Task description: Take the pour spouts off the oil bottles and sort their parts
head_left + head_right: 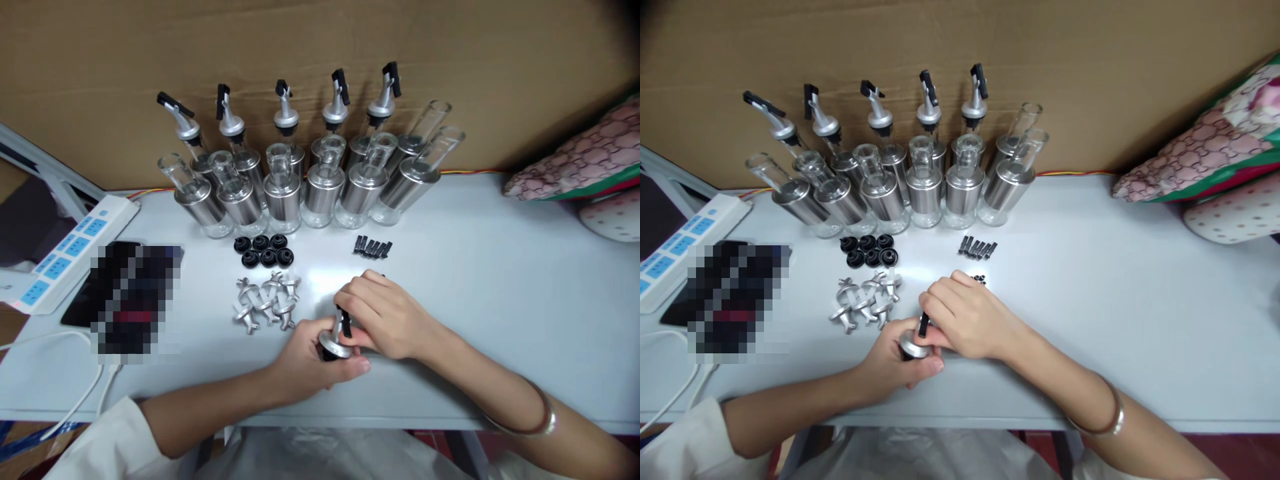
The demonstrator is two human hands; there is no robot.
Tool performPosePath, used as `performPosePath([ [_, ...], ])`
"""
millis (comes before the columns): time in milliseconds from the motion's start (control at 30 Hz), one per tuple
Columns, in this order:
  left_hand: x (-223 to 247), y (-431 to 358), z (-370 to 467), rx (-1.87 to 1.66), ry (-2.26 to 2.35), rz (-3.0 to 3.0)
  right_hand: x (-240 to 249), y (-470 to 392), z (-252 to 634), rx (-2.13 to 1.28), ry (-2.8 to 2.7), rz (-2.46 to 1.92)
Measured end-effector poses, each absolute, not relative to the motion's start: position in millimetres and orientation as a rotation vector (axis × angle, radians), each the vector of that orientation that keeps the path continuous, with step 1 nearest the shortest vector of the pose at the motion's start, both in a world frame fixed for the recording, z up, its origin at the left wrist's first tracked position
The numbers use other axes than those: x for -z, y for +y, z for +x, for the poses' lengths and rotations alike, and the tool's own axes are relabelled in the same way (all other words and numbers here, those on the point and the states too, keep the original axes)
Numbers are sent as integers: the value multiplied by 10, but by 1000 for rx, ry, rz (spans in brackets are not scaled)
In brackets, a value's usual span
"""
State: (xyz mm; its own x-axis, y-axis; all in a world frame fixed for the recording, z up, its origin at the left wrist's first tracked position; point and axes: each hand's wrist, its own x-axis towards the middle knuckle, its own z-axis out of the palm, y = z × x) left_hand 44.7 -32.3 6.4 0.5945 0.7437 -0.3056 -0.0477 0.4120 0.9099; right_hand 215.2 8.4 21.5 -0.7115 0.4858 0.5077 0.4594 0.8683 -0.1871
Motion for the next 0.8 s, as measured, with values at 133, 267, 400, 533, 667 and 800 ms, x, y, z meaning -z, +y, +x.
performPosePath([
  [133, -75, -304, 437, -562, 785, 1024, -252, 85, 2156, -112, -2475, -625],
  [267, -62, -283, 434, -537, 770, 1067, -256, 88, 2168, -56, -2458, -564],
  [400, -28, -285, 439, -545, 754, 1124, -228, 85, 2177, -63, -2395, -657],
  [533, 20, -305, 433, -530, 724, 1145, -223, 93, 2170, -22, -2403, -733],
  [667, 53, -313, 426, -513, 737, 1162, -238, 94, 2148, -2, -2421, -682],
  [800, 56, -310, 435, -493, 825, 1220, -248, 83, 2122, 112, -2434, -703],
])
